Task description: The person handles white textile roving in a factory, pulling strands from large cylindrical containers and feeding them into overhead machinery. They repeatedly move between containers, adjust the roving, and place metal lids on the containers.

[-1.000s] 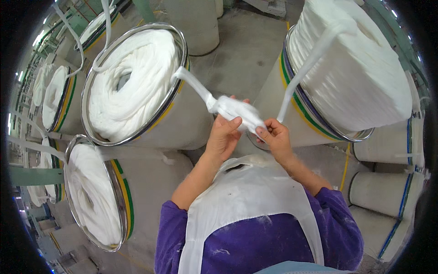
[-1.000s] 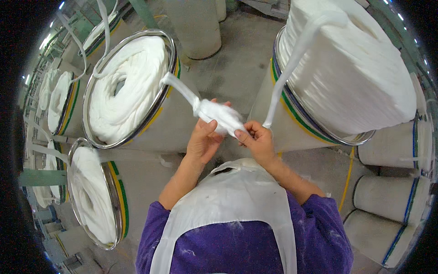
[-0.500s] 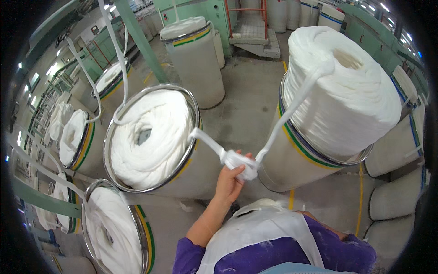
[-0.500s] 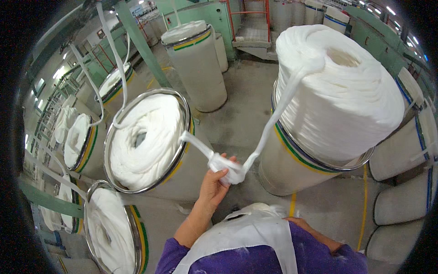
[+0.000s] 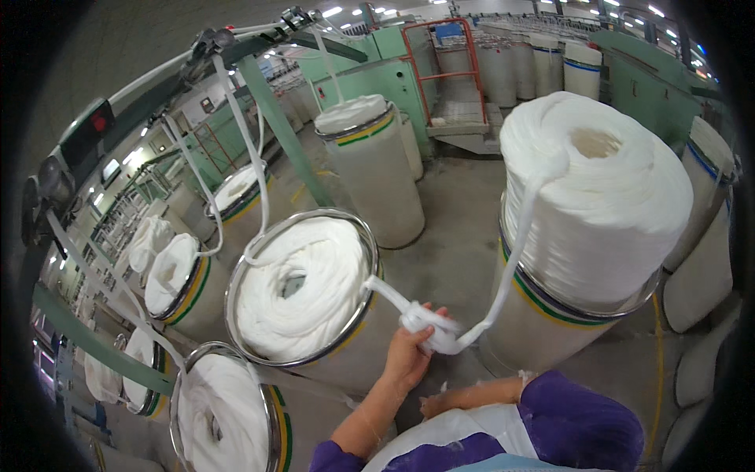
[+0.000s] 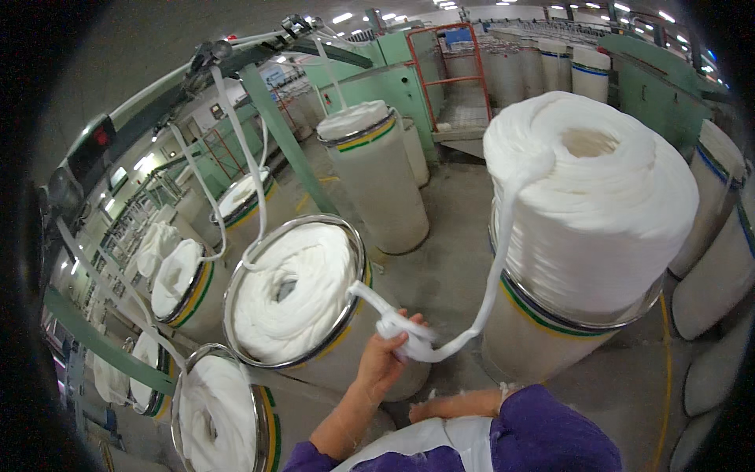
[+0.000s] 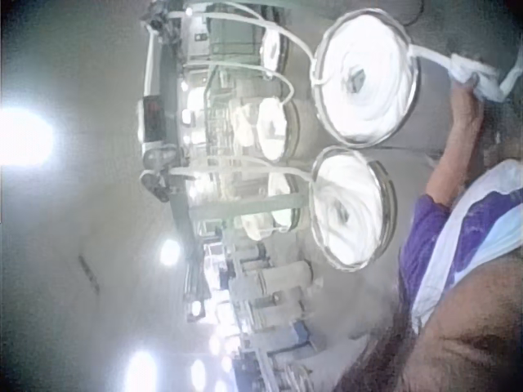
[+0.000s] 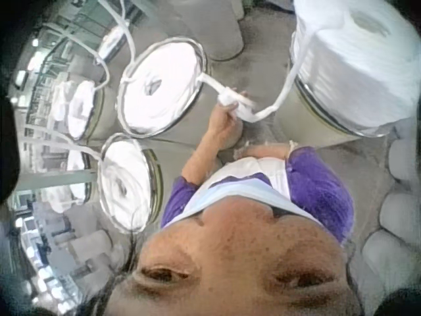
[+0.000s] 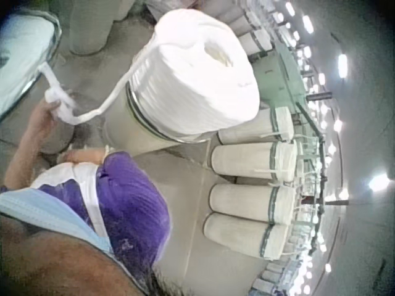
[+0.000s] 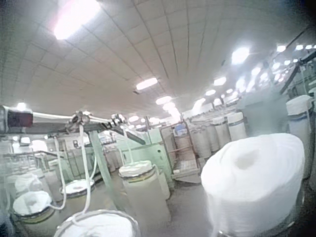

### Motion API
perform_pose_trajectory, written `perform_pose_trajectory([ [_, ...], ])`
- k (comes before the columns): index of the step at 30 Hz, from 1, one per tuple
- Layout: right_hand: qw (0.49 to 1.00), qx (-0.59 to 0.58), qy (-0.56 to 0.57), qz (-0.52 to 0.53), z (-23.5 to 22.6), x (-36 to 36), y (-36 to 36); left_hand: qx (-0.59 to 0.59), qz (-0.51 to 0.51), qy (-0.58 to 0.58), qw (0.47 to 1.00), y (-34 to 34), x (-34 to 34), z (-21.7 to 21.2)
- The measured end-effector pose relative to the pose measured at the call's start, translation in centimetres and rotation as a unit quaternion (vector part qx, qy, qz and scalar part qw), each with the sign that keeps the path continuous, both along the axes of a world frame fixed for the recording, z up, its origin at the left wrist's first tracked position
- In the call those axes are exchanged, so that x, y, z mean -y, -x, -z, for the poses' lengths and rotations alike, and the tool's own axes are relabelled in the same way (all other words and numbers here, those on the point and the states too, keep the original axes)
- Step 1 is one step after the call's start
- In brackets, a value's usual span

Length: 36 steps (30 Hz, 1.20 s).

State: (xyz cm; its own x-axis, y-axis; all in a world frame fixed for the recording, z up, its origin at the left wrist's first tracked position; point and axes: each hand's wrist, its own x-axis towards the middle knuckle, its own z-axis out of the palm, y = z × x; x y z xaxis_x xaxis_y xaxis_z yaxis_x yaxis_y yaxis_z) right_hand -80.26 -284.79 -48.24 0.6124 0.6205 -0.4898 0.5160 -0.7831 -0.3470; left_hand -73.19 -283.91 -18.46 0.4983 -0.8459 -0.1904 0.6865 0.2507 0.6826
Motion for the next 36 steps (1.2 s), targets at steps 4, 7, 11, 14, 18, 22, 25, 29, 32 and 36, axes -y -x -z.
perform_pose_trajectory([
  [4, 0.985, 0.137, -0.037, 0.102, -1.8, 0.7, 0.0, -0.014, -0.033, 0.003, 0.999, 0.0, -1.3, 0.3],
  [7, 0.994, 0.073, -0.006, 0.08, -7.2, 2.1, -0.5, -0.021, -0.048, 0.006, 0.999, -0.2, -2.1, 0.8],
  [11, 0.951, -0.127, -0.252, 0.125, -16.2, 5.8, 0.5, -0.006, -0.074, 0.015, 0.997, -1.0, -2.9, 0.8],
  [14, 0.879, -0.137, -0.447, 0.09, -24.9, 9.1, 1.2, 0.023, -0.105, 0.007, 0.994, -2.0, -3.2, 0.1],
  [18, 0.794, -0.032, -0.591, 0.136, -37.9, 13.0, 0.4, 0.053, -0.088, 0.069, 0.992, -2.5, -2.9, -1.9],
  [22, 0.755, 0.143, -0.6, 0.225, -46.2, 12.8, -1.9, 0.048, -0.075, 0.045, 0.995, -1.3, -2.3, -4.3],
  [25, 0.75, 0.22, -0.584, 0.221, -46.9, 10.2, -5.8, 0.064, -0.06, 0.029, 0.996, -0.2, -1.8, -6.0],
  [29, 0.774, 0.273, -0.518, 0.24, -45.6, 9.9, -9.5, 0.088, -0.032, 0.057, 0.994, 0.5, -1.8, -6.9],
  [32, 0.745, 0.329, -0.504, 0.289, -45.5, 9.7, -10.9, 0.106, -0.015, 0.073, 0.992, 0.2, -2.3, -6.8],
  [36, 0.773, 0.278, -0.487, 0.297, -47.3, 10.0, -10.6, 0.153, -0.016, 0.006, 0.988, -0.5, -3.1, -6.3],
])
